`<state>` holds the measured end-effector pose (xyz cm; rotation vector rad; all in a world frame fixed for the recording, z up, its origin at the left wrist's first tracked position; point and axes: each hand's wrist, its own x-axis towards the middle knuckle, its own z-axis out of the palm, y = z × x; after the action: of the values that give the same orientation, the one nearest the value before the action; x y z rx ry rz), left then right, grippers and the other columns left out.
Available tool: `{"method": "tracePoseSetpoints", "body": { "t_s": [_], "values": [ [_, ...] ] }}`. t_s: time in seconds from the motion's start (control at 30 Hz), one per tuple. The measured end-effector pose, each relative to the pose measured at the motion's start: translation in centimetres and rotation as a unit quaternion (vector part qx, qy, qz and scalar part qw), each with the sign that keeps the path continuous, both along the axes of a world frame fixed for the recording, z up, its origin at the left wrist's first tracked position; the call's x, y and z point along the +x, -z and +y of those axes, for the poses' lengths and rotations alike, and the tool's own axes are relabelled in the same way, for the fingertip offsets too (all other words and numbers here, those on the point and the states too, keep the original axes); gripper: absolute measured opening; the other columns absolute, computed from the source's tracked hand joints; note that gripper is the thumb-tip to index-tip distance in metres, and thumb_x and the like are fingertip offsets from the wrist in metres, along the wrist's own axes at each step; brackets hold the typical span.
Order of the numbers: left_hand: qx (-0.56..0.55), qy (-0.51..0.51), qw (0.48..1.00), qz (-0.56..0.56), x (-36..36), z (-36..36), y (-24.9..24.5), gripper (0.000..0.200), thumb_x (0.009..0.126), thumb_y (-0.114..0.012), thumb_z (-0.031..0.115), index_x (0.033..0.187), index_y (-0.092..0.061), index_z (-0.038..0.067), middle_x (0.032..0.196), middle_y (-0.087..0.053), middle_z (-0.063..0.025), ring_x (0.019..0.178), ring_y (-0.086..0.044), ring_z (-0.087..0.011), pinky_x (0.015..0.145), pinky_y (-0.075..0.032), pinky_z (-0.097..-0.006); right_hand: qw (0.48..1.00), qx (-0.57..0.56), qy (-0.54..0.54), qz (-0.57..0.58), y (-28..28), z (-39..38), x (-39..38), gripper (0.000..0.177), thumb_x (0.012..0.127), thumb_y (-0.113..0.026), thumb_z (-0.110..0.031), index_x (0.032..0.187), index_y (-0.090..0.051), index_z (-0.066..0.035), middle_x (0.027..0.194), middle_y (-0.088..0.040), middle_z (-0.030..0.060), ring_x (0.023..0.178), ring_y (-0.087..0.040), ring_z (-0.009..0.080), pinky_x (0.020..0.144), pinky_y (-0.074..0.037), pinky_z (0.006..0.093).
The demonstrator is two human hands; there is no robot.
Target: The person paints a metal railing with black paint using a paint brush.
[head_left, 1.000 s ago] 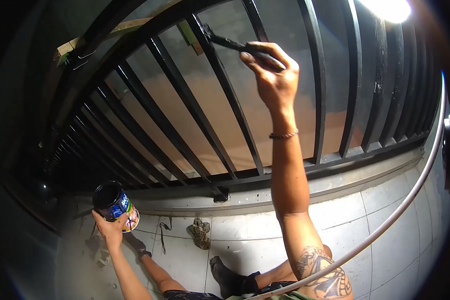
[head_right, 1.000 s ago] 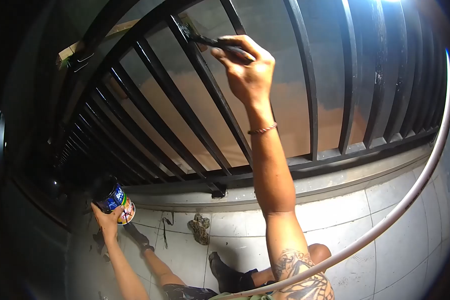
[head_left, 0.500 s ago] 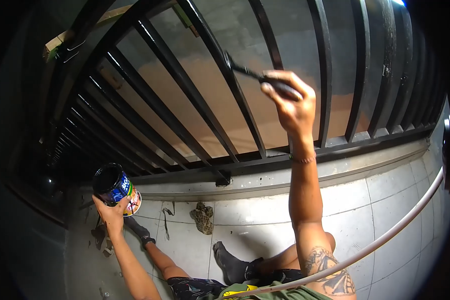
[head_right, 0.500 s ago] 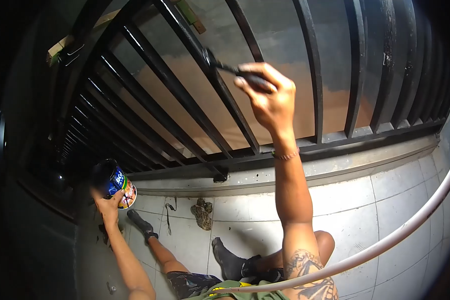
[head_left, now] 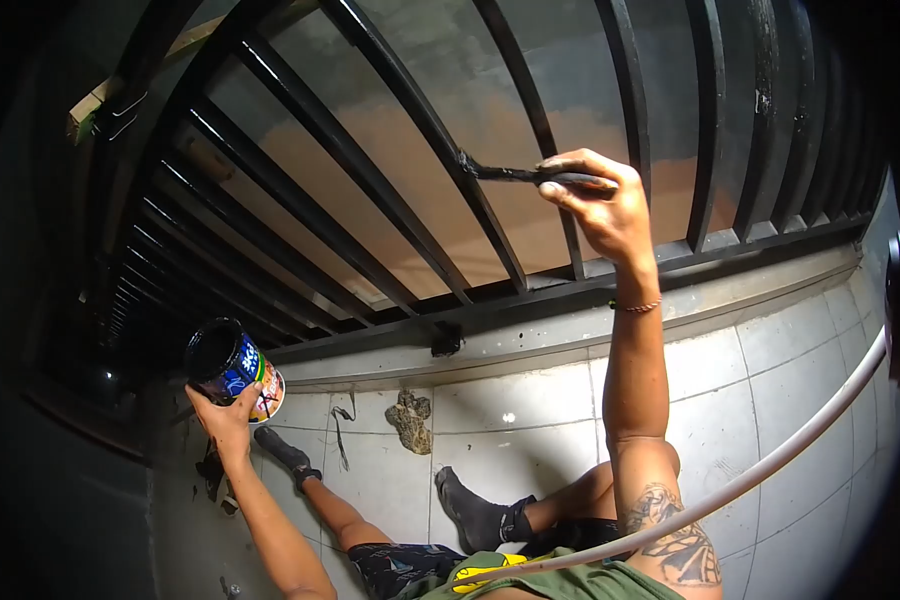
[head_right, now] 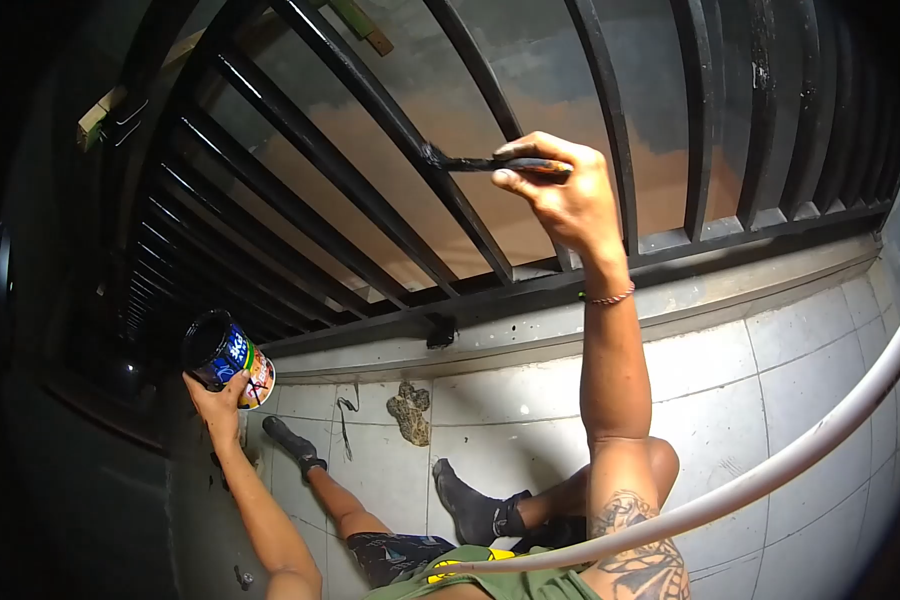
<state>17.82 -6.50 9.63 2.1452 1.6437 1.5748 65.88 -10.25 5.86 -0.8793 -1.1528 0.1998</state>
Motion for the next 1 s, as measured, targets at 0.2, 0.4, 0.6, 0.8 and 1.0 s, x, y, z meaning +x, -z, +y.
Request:
{"method": "tracePoseSetpoints", "body": {
  "t_s": [0.2,0.4,0.6,0.8,1.0],
  "values": [
    [-0.005,0.010,1.000,0.006,-0.1,0.5,0.2,0.075,0.060,-0.084,0.011,0.122,-0.043,-0.003,0.114,-0.053,-0.0156,0.105,-0.052,-0.0240,0.095,-0.040,-0.0342,0.953,0.218,0.163,-0.136,-8.5,2.5,0.0,0.019,0.071,-0.078,-0.010,0.089,-0.070,-0.008,0.075,-0.070,0.0065,0.070,-0.069,0.0148,0.061,-0.052,0.0258],
    [-0.005,0.028,1.000,0.003,1.9,0.1,0.1,0.078,0.059,-0.084,0.010,0.124,-0.043,-0.003,0.116,-0.053,-0.0156,0.106,-0.052,-0.0248,0.096,-0.040,-0.0352,0.960,0.235,0.103,-0.111,-9.8,3.6,-0.1,0.024,0.076,-0.078,-0.008,0.098,-0.069,-0.005,0.081,-0.070,0.0025,0.076,-0.065,0.0091,0.069,-0.051,0.0217],
    [-0.022,0.036,0.999,0.017,2.8,0.1,1.3,0.080,0.057,-0.084,0.012,0.124,-0.042,-0.004,0.115,-0.054,-0.0164,0.106,-0.053,-0.0255,0.096,-0.040,-0.0352,0.977,0.010,0.034,-0.211,-4.7,-0.5,2.3,0.025,0.074,-0.080,-0.013,0.094,-0.068,-0.002,0.080,-0.069,0.0052,0.076,-0.064,0.0105,0.070,-0.052,0.0244],
    [-0.077,0.162,0.983,-0.052,6.0,-0.4,3.7,0.080,0.059,-0.085,0.011,0.124,-0.041,-0.001,0.117,-0.053,-0.0131,0.105,-0.054,-0.0204,0.092,-0.045,-0.0331,0.973,0.199,0.059,-0.096,-7.9,1.5,0.6,0.023,0.079,-0.075,-0.008,0.100,-0.069,-0.004,0.088,-0.071,0.0040,0.081,-0.066,0.0100,0.074,-0.054,0.0222],
    [-0.147,0.262,0.951,-0.070,10.8,-1.3,6.9,0.081,0.057,-0.086,0.012,0.123,-0.040,0.001,0.115,-0.055,-0.0121,0.104,-0.056,-0.0206,0.093,-0.046,-0.0350,0.984,0.124,0.087,-0.098,0.3,0.9,-1.1,0.023,0.073,-0.079,-0.009,0.093,-0.069,-0.004,0.089,-0.071,0.0069,0.078,-0.067,0.0138,0.071,-0.053,0.0253]
  ]
}}
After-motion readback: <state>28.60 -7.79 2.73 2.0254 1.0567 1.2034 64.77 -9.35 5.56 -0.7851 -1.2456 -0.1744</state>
